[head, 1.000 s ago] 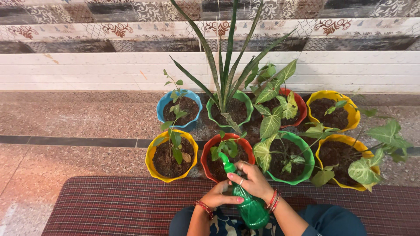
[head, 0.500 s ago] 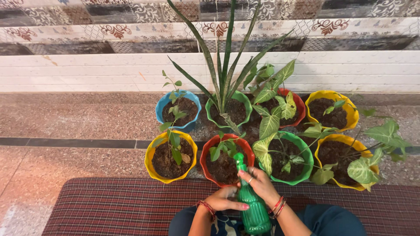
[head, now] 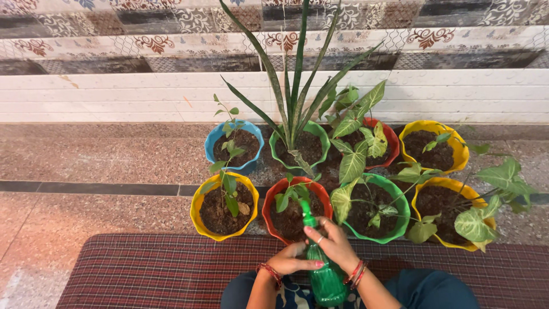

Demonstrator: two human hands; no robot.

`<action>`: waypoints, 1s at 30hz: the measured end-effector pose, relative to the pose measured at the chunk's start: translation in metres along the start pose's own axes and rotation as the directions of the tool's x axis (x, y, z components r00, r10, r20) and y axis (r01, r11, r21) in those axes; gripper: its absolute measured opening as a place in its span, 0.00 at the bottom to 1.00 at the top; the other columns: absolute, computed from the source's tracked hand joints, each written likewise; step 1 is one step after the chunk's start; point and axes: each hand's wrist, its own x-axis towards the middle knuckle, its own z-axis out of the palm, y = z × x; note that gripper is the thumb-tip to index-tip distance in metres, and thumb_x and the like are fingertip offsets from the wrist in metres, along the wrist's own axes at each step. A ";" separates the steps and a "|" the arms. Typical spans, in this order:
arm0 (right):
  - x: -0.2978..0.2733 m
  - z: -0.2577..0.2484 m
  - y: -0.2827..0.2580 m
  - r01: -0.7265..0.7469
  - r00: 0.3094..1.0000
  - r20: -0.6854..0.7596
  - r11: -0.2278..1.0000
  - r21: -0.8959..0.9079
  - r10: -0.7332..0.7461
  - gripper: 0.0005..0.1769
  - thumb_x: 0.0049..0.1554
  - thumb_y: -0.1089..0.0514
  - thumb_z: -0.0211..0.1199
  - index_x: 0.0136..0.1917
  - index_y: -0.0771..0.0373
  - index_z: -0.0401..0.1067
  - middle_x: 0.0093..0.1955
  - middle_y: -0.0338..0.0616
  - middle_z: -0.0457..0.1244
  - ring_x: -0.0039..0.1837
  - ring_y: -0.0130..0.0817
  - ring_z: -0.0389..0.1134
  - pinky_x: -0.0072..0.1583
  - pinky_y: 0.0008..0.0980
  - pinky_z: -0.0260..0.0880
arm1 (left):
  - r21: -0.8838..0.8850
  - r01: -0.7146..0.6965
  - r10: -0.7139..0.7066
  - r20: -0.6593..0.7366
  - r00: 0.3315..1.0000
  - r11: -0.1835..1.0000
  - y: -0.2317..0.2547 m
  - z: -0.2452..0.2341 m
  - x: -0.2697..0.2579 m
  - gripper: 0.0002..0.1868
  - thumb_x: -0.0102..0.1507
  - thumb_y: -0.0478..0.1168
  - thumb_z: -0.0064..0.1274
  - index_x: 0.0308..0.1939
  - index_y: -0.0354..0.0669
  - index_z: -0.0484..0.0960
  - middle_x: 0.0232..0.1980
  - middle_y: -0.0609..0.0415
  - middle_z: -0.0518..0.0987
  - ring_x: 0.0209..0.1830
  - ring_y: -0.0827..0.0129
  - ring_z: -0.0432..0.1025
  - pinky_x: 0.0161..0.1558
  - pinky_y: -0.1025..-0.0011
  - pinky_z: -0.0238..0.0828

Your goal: The person sits on a mat and uses a green spray bottle to mist several potted plants arranged on the floor. The person systematically sprays each pot, including a tall snake plant and smaller leafy plants in colorful containers.

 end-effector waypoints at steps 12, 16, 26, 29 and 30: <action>0.000 -0.001 -0.025 0.332 0.924 0.243 0.934 -0.132 -0.294 0.14 0.60 0.57 0.68 0.54 0.69 0.74 0.48 0.40 0.67 0.49 0.26 0.70 0.50 0.27 0.72 | -0.192 -0.071 0.069 -0.019 0.997 0.979 0.005 0.004 -0.009 0.34 0.59 0.36 0.67 0.66 0.30 0.70 0.59 0.51 0.79 0.60 0.69 0.73 0.62 0.66 0.70; 0.004 0.007 -0.037 0.225 0.951 0.228 0.972 -0.060 -0.207 0.21 0.60 0.57 0.67 0.63 0.66 0.68 0.51 0.40 0.67 0.50 0.27 0.71 0.52 0.29 0.73 | -0.204 -0.119 0.095 -0.123 0.988 0.972 0.023 0.008 -0.019 0.34 0.57 0.34 0.67 0.65 0.31 0.71 0.58 0.49 0.79 0.59 0.67 0.74 0.62 0.67 0.71; 0.040 0.050 -0.113 0.291 0.893 0.410 0.933 -0.212 -0.186 0.38 0.56 0.59 0.71 0.76 0.62 0.60 0.49 0.40 0.59 0.53 0.26 0.60 0.56 0.28 0.65 | -0.145 -0.633 0.462 -0.564 0.684 0.760 -0.012 -0.021 -0.024 0.35 0.56 0.44 0.69 0.61 0.28 0.74 0.55 0.49 0.80 0.55 0.64 0.75 0.58 0.64 0.71; 0.066 0.071 -0.108 0.293 0.837 0.457 0.952 0.087 -0.300 0.30 0.57 0.59 0.69 0.70 0.66 0.65 0.58 0.35 0.64 0.62 0.23 0.63 0.64 0.25 0.65 | -0.202 -0.704 0.392 -0.712 0.583 0.681 -0.034 -0.036 -0.012 0.38 0.55 0.50 0.69 0.62 0.32 0.73 0.56 0.52 0.80 0.56 0.66 0.75 0.59 0.65 0.71; 0.073 0.077 -0.104 0.228 0.850 0.468 0.969 0.089 -0.243 0.28 0.57 0.59 0.69 0.68 0.66 0.67 0.57 0.35 0.65 0.61 0.22 0.65 0.63 0.25 0.66 | -0.215 -0.721 0.354 -0.757 0.549 0.658 -0.037 -0.039 -0.010 0.40 0.53 0.52 0.69 0.63 0.35 0.73 0.56 0.54 0.80 0.56 0.68 0.75 0.59 0.66 0.71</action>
